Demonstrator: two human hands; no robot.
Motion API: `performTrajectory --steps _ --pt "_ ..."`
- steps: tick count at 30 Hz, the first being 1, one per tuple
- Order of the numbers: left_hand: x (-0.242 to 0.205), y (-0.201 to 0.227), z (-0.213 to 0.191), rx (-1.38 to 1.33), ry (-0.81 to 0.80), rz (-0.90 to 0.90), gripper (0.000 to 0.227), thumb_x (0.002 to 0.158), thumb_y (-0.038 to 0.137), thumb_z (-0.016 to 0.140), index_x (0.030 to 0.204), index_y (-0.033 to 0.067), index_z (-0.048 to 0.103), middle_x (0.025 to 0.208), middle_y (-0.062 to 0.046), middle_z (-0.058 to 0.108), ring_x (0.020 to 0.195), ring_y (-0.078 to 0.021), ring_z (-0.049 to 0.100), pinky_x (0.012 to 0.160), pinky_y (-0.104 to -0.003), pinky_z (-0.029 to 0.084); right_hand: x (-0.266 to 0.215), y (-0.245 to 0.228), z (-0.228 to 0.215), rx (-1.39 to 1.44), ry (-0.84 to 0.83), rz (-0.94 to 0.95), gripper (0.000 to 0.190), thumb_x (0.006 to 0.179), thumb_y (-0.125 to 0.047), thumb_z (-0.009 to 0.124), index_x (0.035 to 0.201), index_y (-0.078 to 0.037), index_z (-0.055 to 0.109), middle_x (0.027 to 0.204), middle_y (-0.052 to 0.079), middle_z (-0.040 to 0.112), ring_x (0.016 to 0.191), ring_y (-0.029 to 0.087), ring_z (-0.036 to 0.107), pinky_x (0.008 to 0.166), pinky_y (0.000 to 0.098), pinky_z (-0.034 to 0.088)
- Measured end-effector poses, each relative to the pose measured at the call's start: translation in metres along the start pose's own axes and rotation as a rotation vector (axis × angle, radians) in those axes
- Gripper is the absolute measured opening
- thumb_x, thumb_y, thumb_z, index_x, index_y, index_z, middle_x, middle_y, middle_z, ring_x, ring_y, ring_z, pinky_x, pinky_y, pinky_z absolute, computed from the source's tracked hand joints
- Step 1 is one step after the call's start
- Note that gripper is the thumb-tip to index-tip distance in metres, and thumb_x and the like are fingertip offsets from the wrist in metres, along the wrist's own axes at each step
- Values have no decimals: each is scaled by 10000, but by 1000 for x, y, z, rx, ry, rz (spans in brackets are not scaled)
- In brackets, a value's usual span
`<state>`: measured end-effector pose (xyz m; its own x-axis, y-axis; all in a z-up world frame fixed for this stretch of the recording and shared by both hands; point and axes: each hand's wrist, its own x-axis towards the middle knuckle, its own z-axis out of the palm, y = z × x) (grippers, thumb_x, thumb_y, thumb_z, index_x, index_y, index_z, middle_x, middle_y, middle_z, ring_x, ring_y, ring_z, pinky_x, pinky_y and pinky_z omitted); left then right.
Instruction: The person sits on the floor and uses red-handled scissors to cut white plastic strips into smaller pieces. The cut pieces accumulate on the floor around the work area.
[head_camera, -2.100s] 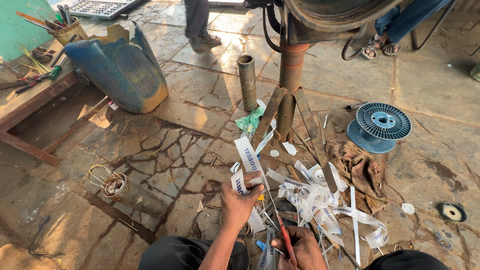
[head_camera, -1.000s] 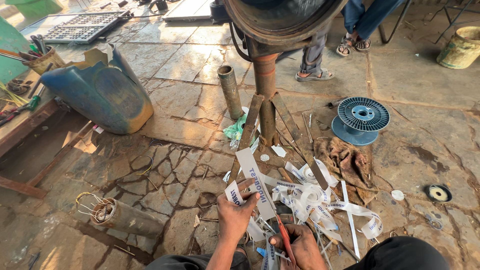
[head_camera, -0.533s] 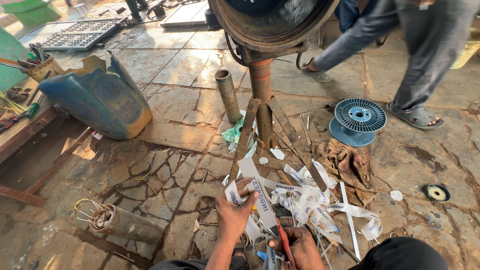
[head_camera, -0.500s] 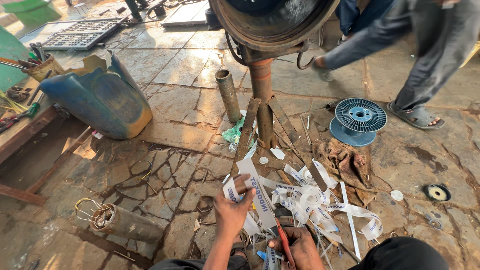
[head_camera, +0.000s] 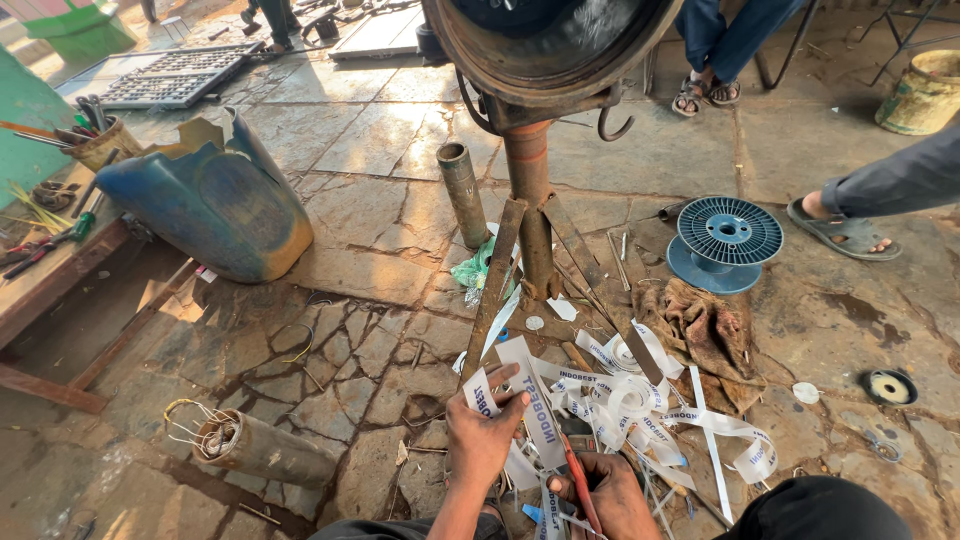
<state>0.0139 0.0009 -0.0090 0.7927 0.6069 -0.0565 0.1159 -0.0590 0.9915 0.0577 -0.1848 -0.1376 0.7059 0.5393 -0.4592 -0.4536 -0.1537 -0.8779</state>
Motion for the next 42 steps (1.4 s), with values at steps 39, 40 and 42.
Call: performTrajectory --steps 39,40,42 --pt "37 -121 -1 -73 123 -7 453 724 127 920 1104 27 694 929 -31 766 774 -107 685 682 -281 564 1 -5 -40 53 162 -247 277 866 -262 768 844 11 725 596 43 669 495 127 598 473 280 468" --pt "48 -147 -4 -57 64 -107 471 705 130 890 1133 63 707 930 -16 770 798 -113 692 709 -276 565 0 -4 -47 52 185 -265 325 878 -278 772 831 36 701 602 45 643 504 128 584 483 280 467" --pt "70 -202 -8 -250 -49 -342 354 796 154 846 1117 35 757 907 -27 742 734 -159 601 626 -330 456 3 -2 -56 -38 283 -259 353 917 -271 784 836 63 707 648 71 625 537 141 575 508 289 470"
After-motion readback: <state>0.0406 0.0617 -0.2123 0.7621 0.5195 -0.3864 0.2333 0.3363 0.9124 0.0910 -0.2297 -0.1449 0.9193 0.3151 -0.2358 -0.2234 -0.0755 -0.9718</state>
